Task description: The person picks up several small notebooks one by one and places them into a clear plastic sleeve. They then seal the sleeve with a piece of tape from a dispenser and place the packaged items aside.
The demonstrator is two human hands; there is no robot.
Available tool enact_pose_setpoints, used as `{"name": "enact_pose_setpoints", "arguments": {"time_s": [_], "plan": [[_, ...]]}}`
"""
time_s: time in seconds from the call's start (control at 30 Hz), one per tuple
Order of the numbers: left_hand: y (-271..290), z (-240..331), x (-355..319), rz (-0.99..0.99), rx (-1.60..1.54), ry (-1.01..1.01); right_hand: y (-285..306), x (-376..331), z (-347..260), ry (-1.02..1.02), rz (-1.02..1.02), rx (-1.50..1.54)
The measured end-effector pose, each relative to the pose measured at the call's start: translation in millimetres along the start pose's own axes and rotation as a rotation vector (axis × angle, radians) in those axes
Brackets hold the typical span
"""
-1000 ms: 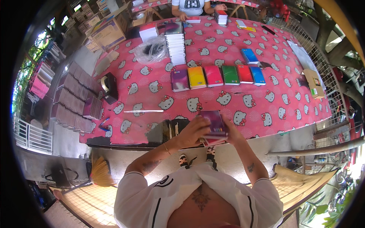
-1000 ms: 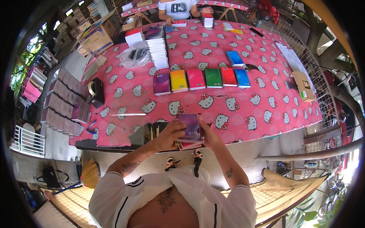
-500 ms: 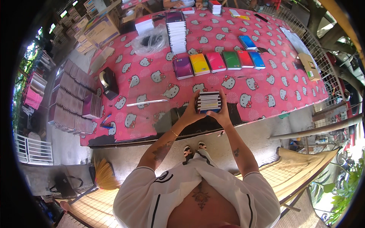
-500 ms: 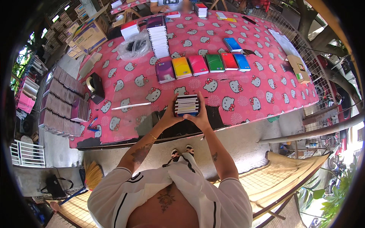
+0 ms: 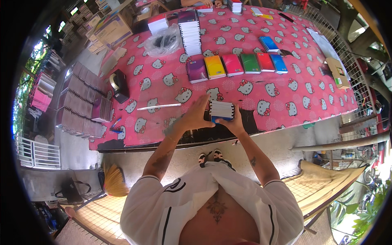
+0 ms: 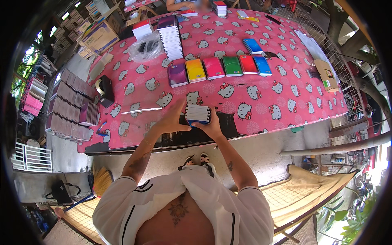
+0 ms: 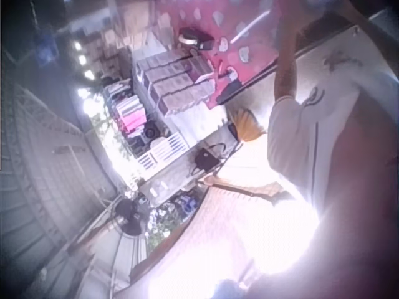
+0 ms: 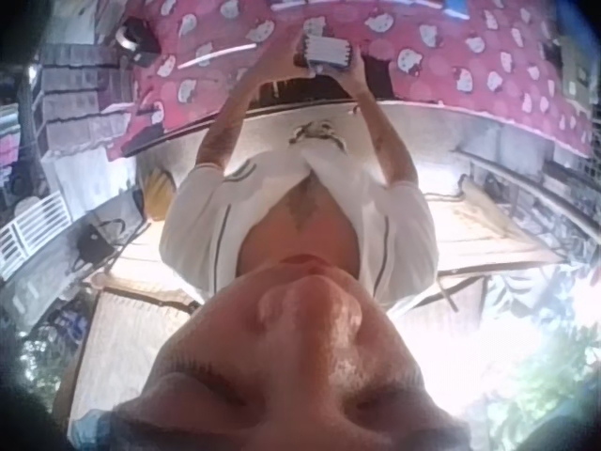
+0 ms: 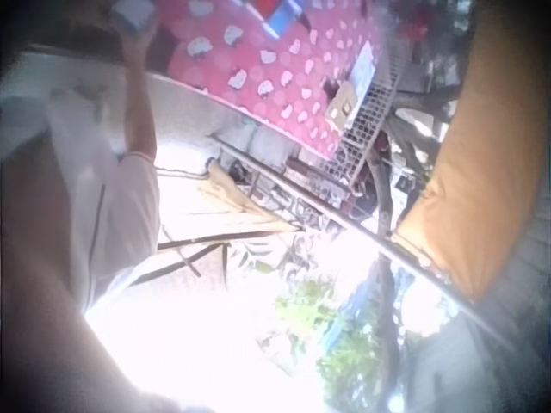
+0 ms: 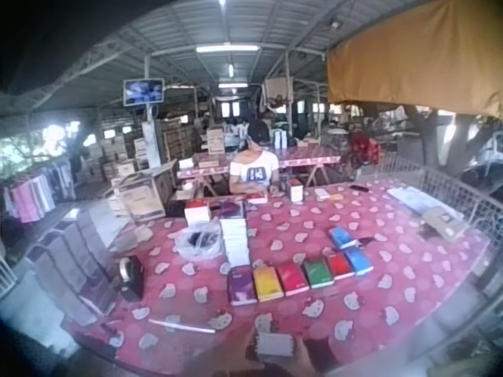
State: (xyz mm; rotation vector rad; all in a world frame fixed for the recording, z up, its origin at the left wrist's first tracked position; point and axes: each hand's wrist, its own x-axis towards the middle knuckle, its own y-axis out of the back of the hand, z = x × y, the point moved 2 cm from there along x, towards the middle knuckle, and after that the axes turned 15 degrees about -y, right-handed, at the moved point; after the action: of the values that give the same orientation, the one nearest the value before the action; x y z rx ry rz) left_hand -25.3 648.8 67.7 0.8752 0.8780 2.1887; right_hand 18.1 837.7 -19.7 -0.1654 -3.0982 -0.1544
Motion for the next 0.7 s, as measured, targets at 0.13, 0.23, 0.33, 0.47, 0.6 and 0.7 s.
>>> {"name": "enact_pose_setpoints", "arguments": {"time_s": [0.13, 0.23, 0.33, 0.47, 0.6, 0.7], "plan": [[-7, 58, 27, 0.184, 0.495, -0.201, -3, 5, -8, -0.006, -0.030, 0.019], [-31, 49, 25, -0.031, 0.435, -0.201, 2, 16, 12, -0.037, -0.048, 0.008], [-27, 19, 29, -0.116, 0.439, -0.177, -1, 13, 19, -0.038, -0.075, -0.003], [-3, 10, 20, -0.106, 0.339, -0.062, -9, 10, -19, 0.024, -0.026, -0.225], [33, -27, -56, 0.366, -0.014, 0.426, -50, 10, -32, -0.092, -0.075, 0.104], [51, -80, -125, 0.632, -0.354, 0.703, -112, 8, -30, -0.592, -0.449, 0.494]]}}
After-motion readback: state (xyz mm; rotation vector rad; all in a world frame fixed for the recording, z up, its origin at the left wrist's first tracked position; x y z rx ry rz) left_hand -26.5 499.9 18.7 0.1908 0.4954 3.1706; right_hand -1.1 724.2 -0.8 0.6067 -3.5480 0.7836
